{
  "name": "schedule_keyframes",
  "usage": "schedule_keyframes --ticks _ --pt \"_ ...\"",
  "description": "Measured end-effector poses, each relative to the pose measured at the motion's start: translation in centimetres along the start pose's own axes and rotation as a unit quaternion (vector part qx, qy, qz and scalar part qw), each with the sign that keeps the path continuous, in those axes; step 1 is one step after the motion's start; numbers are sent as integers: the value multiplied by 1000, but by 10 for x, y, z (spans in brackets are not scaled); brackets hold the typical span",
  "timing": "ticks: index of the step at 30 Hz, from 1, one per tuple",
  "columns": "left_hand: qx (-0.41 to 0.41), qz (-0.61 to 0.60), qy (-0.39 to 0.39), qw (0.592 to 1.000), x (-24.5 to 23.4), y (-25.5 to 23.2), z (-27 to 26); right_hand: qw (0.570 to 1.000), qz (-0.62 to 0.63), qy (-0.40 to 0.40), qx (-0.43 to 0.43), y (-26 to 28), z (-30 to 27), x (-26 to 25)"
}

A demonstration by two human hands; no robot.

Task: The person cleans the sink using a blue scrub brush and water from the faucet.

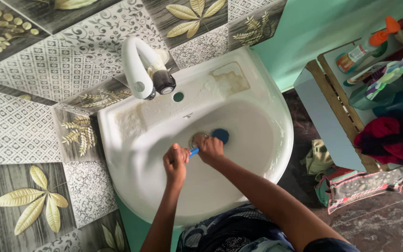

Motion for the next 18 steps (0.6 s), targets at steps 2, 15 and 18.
schedule_keyframes --ticks 2,15,18 --pt "-35 -28 -11 999 -11 -2 2 994 18 93 47 8 -12 -1" --pt "-87 -69 -37 993 -25 0 13 950 39 306 51 1 0 -70" --pt "-87 -72 -46 993 -28 4 15 947 -52 315 37 -18 6 -91"
Point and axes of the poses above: each hand's wrist, its own z-axis towards the middle knuckle, its own x-axis out of the palm, y = z × x, the point moved 3 cm from there along z, towards the middle knuckle, and after that the axes turned 5 degrees about x, right-handed, at the moved point
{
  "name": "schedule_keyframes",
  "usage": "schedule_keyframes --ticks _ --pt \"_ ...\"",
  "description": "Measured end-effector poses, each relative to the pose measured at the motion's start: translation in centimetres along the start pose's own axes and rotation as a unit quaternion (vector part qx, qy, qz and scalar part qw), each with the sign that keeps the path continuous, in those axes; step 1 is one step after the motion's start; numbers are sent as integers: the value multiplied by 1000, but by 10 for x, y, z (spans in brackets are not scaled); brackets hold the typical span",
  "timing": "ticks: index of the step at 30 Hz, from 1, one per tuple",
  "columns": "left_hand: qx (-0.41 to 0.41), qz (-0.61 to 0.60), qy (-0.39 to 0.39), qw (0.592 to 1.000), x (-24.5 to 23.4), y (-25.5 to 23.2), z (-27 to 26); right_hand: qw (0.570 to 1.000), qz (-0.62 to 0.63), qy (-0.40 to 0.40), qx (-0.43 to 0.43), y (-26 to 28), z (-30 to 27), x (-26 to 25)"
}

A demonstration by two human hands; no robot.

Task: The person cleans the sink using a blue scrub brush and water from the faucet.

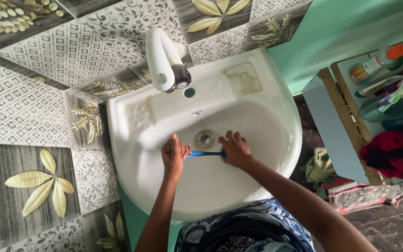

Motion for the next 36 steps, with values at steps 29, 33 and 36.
schedule_keyframes --ticks 29,33,36 --pt "62 -82 -86 991 3 37 4 999 -14 -27 -20 -39 28 44" --pt "98 -39 -49 993 41 40 6 997 -3 -63 -49 -45 55 20" --pt "85 -37 -50 994 48 34 27 999 -6 -40 -34 -47 52 25"
Point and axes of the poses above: each hand's wrist, its own z-axis towards the middle knuckle, its own x-axis out of the palm, y = z × x, the point moved 3 cm from there along z, towards the middle knuckle, and after that the axes turned 5 degrees about x, right-handed, at the moved point
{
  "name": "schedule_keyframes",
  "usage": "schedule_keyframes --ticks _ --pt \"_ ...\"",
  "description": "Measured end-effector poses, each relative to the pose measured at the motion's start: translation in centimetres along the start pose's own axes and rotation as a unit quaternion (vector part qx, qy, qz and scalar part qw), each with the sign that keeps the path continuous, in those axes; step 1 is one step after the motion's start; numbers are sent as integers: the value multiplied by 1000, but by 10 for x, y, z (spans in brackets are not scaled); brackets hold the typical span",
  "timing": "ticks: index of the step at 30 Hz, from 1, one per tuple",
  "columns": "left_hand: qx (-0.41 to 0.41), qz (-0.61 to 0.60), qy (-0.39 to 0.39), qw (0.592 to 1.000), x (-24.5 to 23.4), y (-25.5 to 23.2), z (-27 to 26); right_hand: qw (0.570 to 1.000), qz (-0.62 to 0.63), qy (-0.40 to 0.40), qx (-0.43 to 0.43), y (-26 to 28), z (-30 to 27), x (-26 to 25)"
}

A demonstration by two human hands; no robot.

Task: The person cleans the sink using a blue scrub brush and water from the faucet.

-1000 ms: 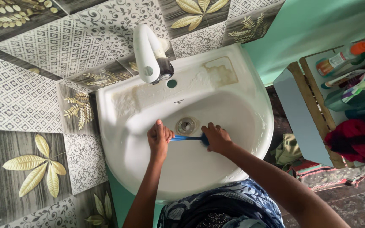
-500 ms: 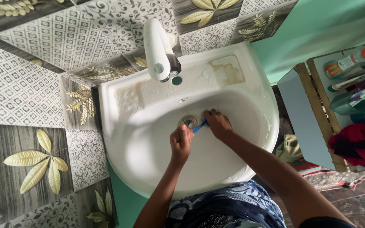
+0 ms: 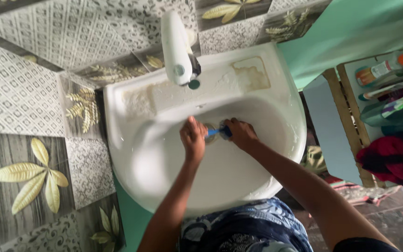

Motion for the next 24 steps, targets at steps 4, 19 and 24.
schedule_keyframes --ticks 4,19,24 --pt "-54 -66 -69 994 -30 -6 5 998 -44 34 20 6 -27 27" --pt "-75 -80 -116 987 -55 2 14 998 -61 -4 10 11 -17 22" --pt "1 -77 -30 997 -13 9 21 993 -78 -85 -13 -7 22 17"
Point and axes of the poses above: each hand's wrist, its own z-axis towards the middle knuckle, its own x-axis out of the palm, y = z × x, the point moved 3 cm from there along z, towards the middle knuckle, and after that the axes turned 5 degrees about x, right-handed, at the moved point
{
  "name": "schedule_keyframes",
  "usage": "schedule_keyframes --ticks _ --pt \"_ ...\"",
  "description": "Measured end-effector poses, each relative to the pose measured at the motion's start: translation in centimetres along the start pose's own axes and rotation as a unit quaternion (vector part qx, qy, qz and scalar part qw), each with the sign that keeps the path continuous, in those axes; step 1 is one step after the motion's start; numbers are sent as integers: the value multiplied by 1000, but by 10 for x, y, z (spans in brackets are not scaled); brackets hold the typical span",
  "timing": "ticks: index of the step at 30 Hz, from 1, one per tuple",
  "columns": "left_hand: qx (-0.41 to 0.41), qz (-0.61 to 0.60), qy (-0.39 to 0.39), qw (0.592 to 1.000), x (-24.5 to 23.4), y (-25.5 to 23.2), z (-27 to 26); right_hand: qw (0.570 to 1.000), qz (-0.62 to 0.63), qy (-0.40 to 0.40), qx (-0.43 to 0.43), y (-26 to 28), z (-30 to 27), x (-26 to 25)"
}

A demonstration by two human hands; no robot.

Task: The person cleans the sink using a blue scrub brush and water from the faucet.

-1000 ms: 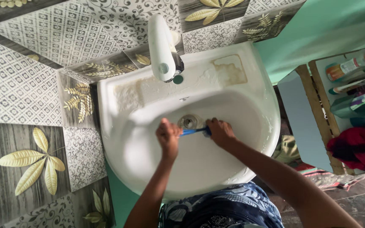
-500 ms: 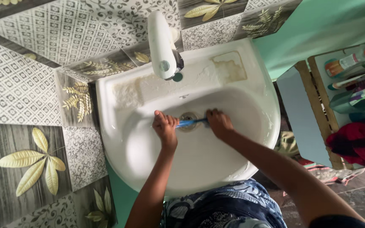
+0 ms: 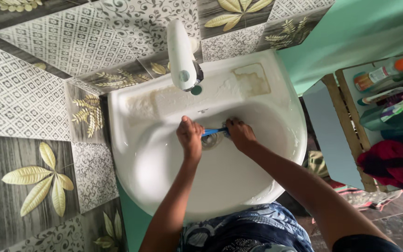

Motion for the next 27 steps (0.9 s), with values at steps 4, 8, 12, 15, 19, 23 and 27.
schedule_keyframes --ticks 4,8,12,15,19,23,27 --pt "-69 17 0 997 0 -7 4 993 57 87 57 19 -51 -5" --pt "-74 35 -4 997 -2 -9 11 994 27 77 78 27 -37 -13" --pt "-24 19 27 999 7 3 16 996 14 65 62 23 1 -17" --pt "-54 11 -1 998 -11 5 12 993 14 95 75 28 -26 -15" --pt "-77 15 -68 995 -47 -4 7 994 -4 66 87 33 -45 -19" --pt "5 9 -89 996 -54 -3 7 997 -49 -52 0 25 -3 -19" --pt "-33 22 -108 993 -63 -2 -7 998 -62 -14 19 25 -18 0"
Point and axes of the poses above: each hand's wrist, its own z-axis towards the middle knuckle, its own x-axis out of the palm, y = z × x, the point moved 3 cm from there along z, towards the middle knuckle, and after that the axes turned 5 degrees about x, right-handed, at the moved point
